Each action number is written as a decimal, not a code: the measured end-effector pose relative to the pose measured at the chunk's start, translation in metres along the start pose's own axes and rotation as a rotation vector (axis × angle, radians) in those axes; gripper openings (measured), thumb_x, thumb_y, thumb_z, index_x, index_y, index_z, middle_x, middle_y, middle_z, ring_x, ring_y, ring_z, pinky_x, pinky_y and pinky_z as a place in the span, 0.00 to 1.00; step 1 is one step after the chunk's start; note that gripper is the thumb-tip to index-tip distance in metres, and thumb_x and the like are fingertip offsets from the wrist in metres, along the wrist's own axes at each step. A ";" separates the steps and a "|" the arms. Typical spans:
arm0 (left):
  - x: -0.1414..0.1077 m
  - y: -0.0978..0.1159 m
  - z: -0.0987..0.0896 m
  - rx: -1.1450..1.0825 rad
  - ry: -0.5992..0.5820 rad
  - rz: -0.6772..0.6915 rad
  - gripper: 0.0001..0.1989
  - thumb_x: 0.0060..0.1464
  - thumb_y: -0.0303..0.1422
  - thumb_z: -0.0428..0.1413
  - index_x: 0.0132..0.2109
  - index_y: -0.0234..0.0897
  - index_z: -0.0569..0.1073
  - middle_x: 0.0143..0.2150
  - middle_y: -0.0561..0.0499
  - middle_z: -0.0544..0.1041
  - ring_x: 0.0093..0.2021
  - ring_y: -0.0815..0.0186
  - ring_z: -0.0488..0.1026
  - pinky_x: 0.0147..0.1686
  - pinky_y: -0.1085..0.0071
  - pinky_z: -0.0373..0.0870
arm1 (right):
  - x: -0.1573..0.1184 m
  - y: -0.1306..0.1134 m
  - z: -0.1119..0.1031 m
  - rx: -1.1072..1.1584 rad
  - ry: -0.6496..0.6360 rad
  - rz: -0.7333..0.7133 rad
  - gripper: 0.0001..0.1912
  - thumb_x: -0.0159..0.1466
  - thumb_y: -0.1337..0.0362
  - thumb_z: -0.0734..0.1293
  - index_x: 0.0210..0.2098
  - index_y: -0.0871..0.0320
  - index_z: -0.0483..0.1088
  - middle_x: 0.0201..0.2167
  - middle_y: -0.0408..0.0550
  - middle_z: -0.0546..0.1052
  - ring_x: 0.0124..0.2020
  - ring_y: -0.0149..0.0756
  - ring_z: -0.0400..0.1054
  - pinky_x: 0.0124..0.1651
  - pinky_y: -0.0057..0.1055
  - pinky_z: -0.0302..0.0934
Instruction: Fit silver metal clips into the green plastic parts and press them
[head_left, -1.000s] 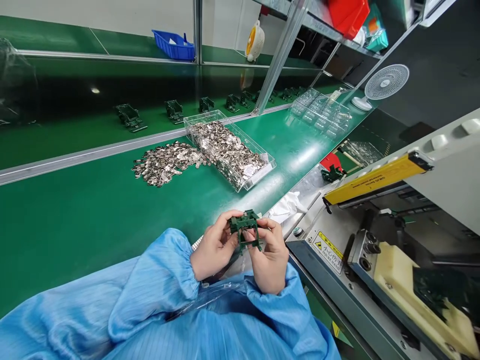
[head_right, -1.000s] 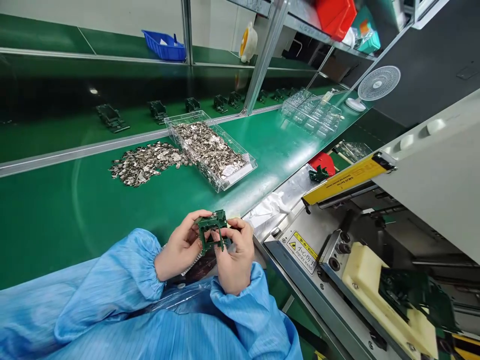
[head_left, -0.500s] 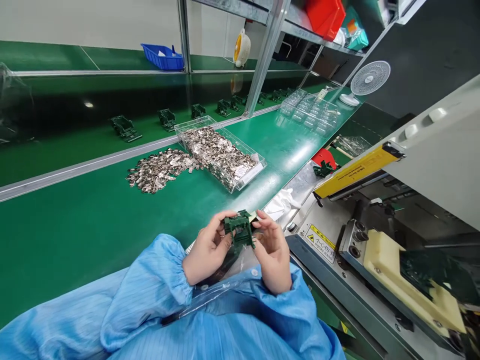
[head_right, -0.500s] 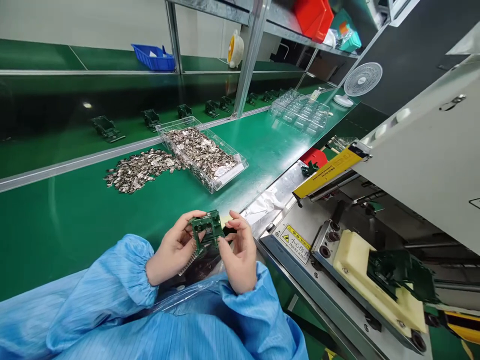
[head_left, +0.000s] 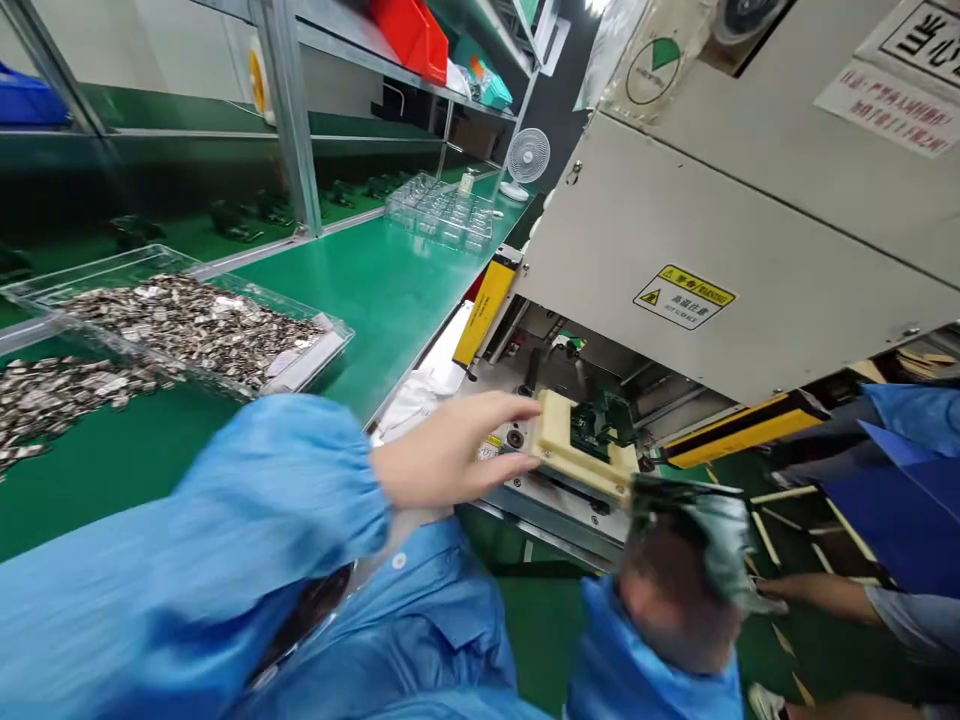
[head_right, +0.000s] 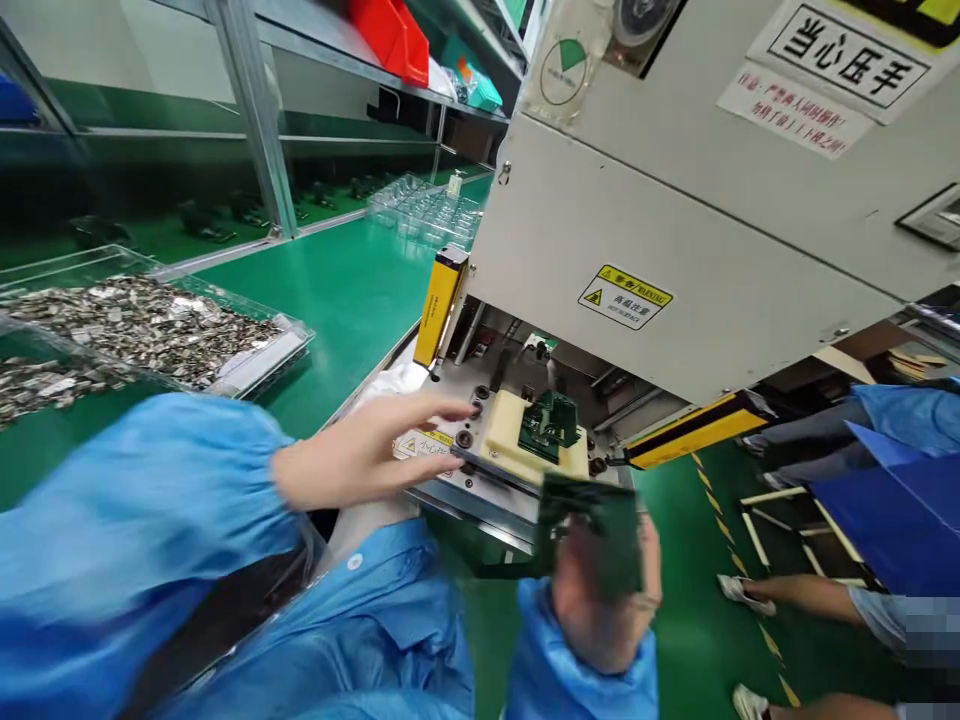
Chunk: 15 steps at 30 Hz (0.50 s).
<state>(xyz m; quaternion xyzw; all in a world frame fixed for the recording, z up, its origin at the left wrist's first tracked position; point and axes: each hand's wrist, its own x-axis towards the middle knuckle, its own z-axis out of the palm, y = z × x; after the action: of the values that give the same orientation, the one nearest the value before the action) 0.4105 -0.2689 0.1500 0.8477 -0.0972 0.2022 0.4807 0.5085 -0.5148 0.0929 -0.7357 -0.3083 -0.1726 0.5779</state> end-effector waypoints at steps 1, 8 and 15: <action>0.023 -0.003 0.015 0.040 0.003 0.039 0.23 0.55 0.33 0.60 0.57 0.33 0.69 0.55 0.39 0.74 0.55 0.53 0.72 0.56 0.59 0.69 | 0.003 0.010 -0.012 0.004 0.133 0.008 0.31 0.68 0.44 0.47 0.66 0.46 0.53 0.60 0.56 0.65 0.63 0.62 0.57 0.51 0.68 0.62; 0.112 -0.015 0.080 0.015 -0.094 -0.111 0.39 0.49 0.37 0.64 0.63 0.28 0.60 0.60 0.31 0.68 0.60 0.43 0.66 0.57 0.49 0.66 | 0.032 0.042 -0.042 0.198 0.287 0.143 0.29 0.60 0.53 0.68 0.58 0.55 0.65 0.56 0.56 0.70 0.56 0.56 0.67 0.57 0.61 0.59; 0.036 -0.031 0.006 -0.295 0.291 -0.042 0.34 0.44 0.38 0.68 0.57 0.33 0.68 0.49 0.41 0.75 0.51 0.54 0.74 0.52 0.56 0.72 | 0.096 0.040 -0.027 -0.103 -0.281 0.041 0.33 0.53 0.53 0.75 0.55 0.57 0.66 0.51 0.56 0.74 0.52 0.48 0.70 0.56 0.47 0.64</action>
<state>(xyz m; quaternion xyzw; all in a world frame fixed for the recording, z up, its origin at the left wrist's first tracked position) 0.4551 -0.2572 0.1386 0.7319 -0.0374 0.2960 0.6126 0.6092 -0.5222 0.1292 -0.7876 -0.3616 -0.0716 0.4938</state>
